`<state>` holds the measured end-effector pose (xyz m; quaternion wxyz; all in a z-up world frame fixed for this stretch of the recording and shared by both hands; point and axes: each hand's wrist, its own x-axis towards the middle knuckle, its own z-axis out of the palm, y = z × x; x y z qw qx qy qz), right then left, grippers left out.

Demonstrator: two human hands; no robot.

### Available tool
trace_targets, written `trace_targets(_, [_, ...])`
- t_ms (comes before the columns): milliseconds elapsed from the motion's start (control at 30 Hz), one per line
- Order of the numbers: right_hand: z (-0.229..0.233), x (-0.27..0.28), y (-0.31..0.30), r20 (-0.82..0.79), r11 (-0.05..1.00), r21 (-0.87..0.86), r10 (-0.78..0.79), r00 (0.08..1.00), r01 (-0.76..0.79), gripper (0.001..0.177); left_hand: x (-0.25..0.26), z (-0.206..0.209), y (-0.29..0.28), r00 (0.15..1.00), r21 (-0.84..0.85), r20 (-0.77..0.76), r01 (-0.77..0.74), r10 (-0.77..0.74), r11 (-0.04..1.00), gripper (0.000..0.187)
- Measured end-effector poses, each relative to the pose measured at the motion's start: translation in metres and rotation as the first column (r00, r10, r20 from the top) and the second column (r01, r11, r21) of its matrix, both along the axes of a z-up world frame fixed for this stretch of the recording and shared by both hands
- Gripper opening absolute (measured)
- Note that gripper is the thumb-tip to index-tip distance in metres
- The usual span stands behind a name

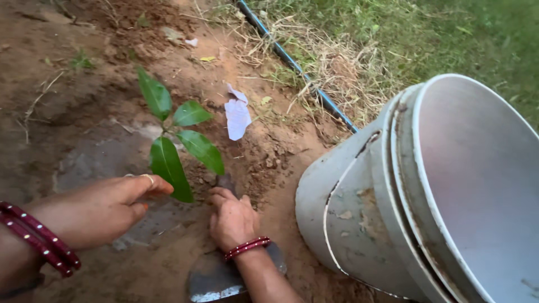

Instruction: The person digs a hole in the dirt using a trowel and their hands, places a sapling into the hole, and then fills the hole back in with dirt by hand to secure the plant.

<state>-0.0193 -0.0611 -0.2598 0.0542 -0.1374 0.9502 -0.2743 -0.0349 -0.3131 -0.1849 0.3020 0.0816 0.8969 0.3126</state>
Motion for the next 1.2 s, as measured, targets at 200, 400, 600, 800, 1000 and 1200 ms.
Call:
trace_targets(200, [-0.002,0.004,0.003,-0.008,0.998,-0.050,-0.024,1.000,0.023,0.033,-0.005,0.022,0.026,0.998,-0.138,0.063,0.035,-0.027,0.990,0.047])
trace_targets(400, [-0.008,0.005,0.004,-0.003,0.993,-0.108,-0.040,0.999,0.039,0.035,-0.014,-0.020,0.019,0.991,-0.111,0.135,0.014,0.001,0.994,0.050])
trace_targets(600, [0.004,0.031,0.014,-0.094,0.957,-0.290,-0.053,0.994,0.024,0.038,-0.022,-0.052,0.026,0.978,0.073,-0.034,0.209,-0.207,0.975,0.053])
trace_targets(800, [0.019,0.041,0.018,-0.010,0.938,-0.342,-0.064,0.998,0.057,0.049,-0.014,0.003,0.066,0.978,-0.192,0.205,0.079,-0.038,0.978,0.047])
trace_targets(1000, [0.014,0.051,0.022,-0.001,0.935,-0.350,-0.057,0.998,0.053,0.055,-0.017,0.015,0.069,0.982,-0.166,0.040,0.191,-0.187,0.967,0.052])
trace_targets(1200, [0.006,0.048,0.020,-0.035,0.952,-0.304,-0.040,0.999,0.027,0.048,-0.013,0.021,0.086,0.986,-0.176,0.143,0.112,-0.087,0.978,0.046])
